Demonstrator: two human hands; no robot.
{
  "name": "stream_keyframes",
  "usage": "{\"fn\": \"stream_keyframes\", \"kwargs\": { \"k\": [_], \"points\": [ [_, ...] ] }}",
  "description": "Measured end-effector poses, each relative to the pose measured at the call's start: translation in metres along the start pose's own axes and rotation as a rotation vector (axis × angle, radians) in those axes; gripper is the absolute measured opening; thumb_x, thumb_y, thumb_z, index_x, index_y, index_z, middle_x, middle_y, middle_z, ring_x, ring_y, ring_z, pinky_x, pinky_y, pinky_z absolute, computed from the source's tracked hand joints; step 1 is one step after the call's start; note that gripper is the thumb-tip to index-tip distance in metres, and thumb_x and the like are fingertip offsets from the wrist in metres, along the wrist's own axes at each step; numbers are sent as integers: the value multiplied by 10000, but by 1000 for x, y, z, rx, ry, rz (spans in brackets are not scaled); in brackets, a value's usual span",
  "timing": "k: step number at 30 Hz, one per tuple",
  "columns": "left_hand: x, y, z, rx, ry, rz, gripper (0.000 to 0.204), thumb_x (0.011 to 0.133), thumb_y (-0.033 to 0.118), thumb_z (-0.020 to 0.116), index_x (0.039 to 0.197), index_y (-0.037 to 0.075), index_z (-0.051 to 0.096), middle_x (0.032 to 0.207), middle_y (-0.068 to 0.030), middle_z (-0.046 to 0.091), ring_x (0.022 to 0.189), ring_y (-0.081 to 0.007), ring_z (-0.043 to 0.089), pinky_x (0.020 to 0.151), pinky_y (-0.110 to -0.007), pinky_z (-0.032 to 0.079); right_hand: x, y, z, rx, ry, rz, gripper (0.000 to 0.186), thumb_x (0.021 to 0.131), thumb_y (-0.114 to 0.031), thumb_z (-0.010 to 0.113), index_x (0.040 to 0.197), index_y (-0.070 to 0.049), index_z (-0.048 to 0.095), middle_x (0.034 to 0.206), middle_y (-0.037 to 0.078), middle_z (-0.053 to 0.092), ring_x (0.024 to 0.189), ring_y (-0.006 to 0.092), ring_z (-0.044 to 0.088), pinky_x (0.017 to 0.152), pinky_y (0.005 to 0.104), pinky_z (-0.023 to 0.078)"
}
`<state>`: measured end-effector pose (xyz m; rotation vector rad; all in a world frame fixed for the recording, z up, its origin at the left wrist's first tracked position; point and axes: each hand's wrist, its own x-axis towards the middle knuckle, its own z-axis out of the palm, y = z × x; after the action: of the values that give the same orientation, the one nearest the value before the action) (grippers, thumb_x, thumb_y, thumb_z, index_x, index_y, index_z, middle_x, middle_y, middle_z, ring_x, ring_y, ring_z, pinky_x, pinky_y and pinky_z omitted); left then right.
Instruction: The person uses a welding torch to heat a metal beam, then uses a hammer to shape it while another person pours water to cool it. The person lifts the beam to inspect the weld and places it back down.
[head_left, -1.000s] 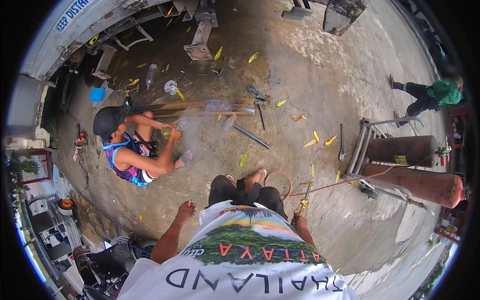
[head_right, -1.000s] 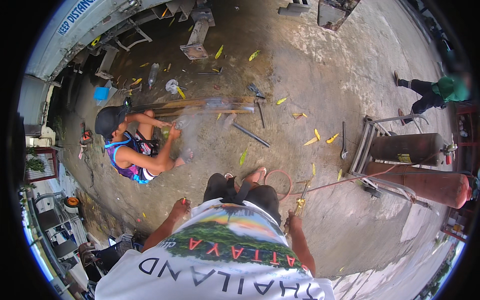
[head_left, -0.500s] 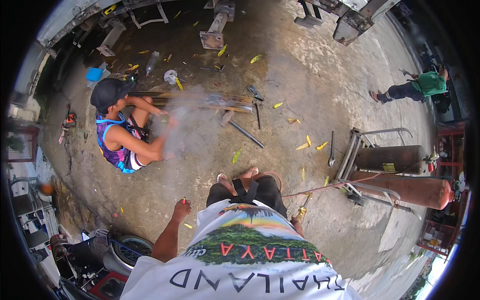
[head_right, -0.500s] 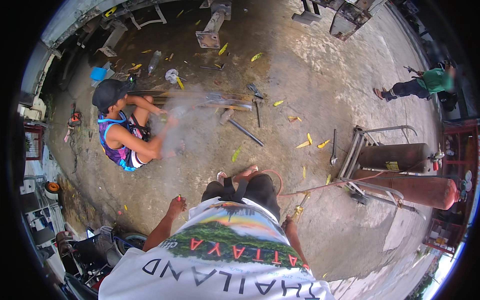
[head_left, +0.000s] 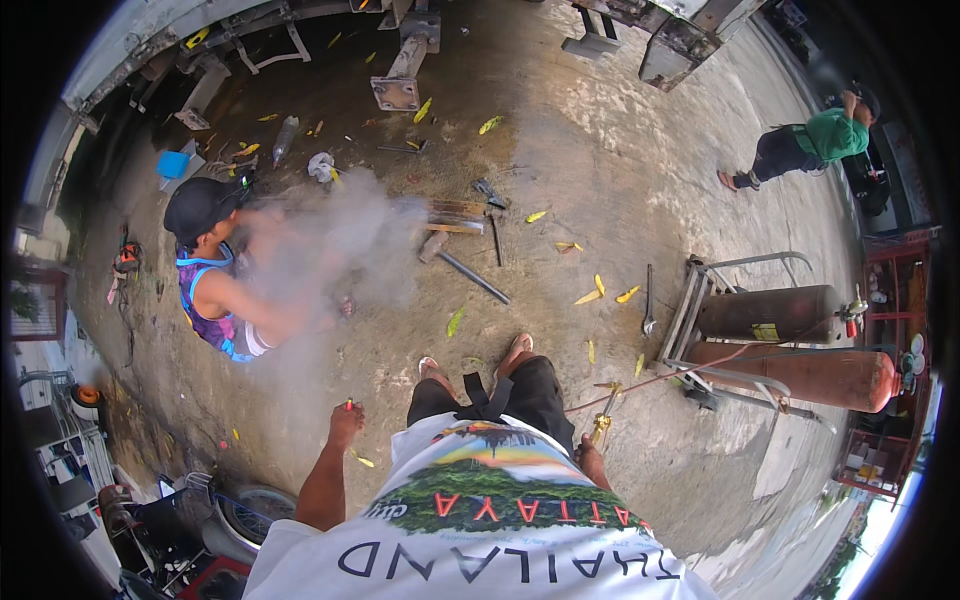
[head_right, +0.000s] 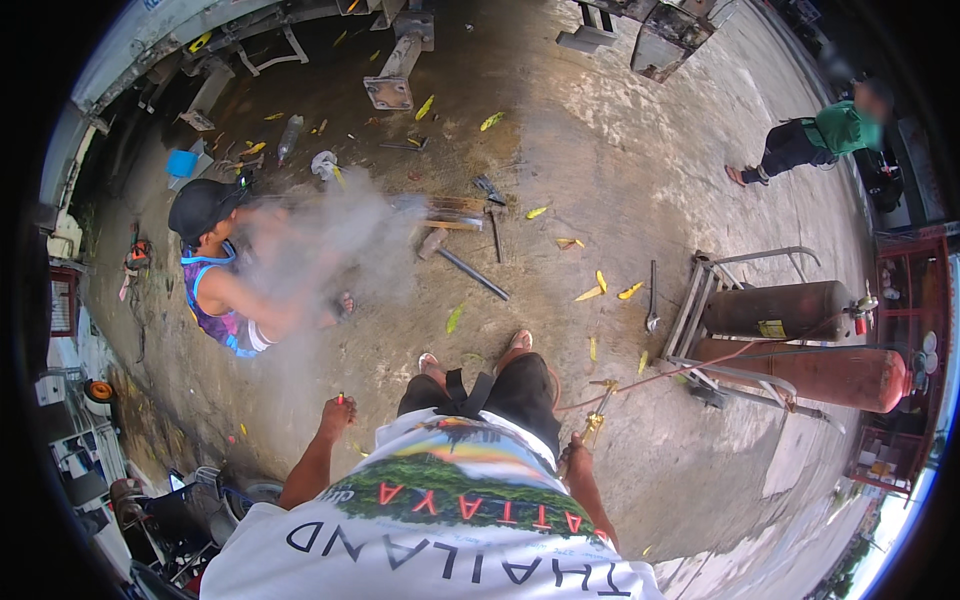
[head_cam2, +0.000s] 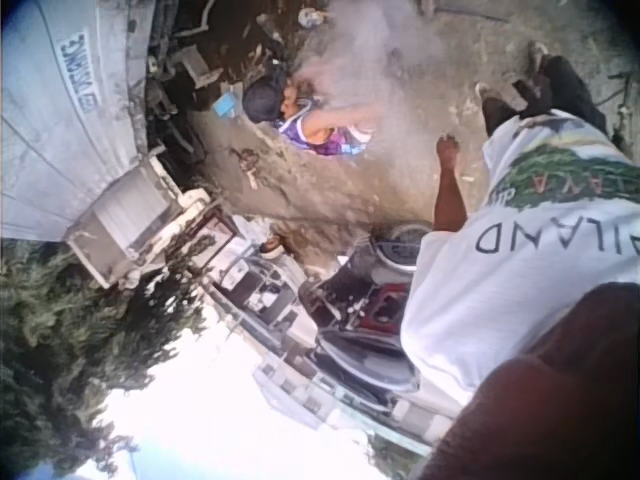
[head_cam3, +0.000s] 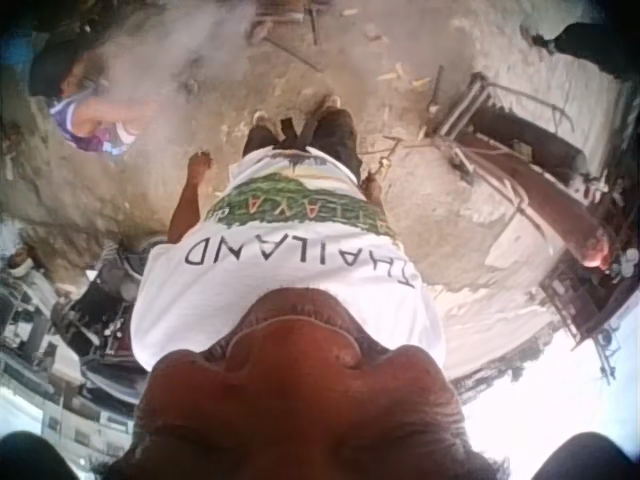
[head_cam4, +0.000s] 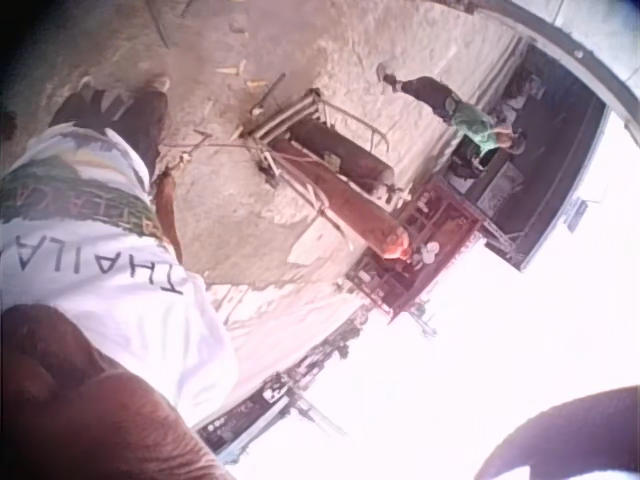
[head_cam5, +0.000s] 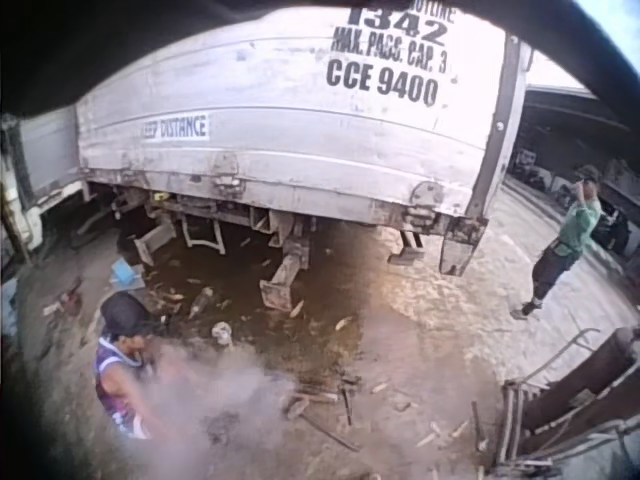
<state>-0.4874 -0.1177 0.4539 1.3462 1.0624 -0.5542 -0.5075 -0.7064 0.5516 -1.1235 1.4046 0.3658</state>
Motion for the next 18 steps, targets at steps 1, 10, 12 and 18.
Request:
{"fn": "stream_keyframes", "kwargs": {
  "k": [1, 10, 12, 18],
  "points": [
    [8, 2, 5, -28, -52, 10, 235, 947, 229, 642, 822, 29, 647, 681, -52, 608, 561, -135, 570, 505, -300, 454, 4, -7, -1, 6, 21, 0, 365, 931, -397, 672, 760, -133, 486, 562, -10, 404, 455, 147, 417, 423, 337, 394],
    [-34, 84, 124, 283, 25, -155, 396, 919, 259, 723, 636, 33, 562, 583, -124, 603, 416, -170, 507, 396, -326, 328, 62, -54, -33, 35, 75, 148, 323, 877, -332, 747, 828, -65, 571, 659, 40, 532, 514, 163, 503, 470, 357, 447],
    [-48, 109, 162, 421, -35, -56, 343, 935, 220, 699, 686, 20, 572, 590, -141, 613, 423, -180, 523, 395, -329, 338, 91, -56, -47, 6, 48, 146, 326, 854, -316, 771, 825, -49, 584, 667, 50, 555, 519, 167, 522, 471, 364, 460],
    [-65, 163, 248, 551, 11, -48, 369, 943, 314, 670, 785, -20, 654, 649, -138, 678, 493, -208, 611, 460, -330, 462, 71, -150, -59, -379, 15, 27, 336, 818, -297, 809, 821, -36, 598, 638, 53, 578, 507, 167, 550, 466, 344, 489]
  ]
}}
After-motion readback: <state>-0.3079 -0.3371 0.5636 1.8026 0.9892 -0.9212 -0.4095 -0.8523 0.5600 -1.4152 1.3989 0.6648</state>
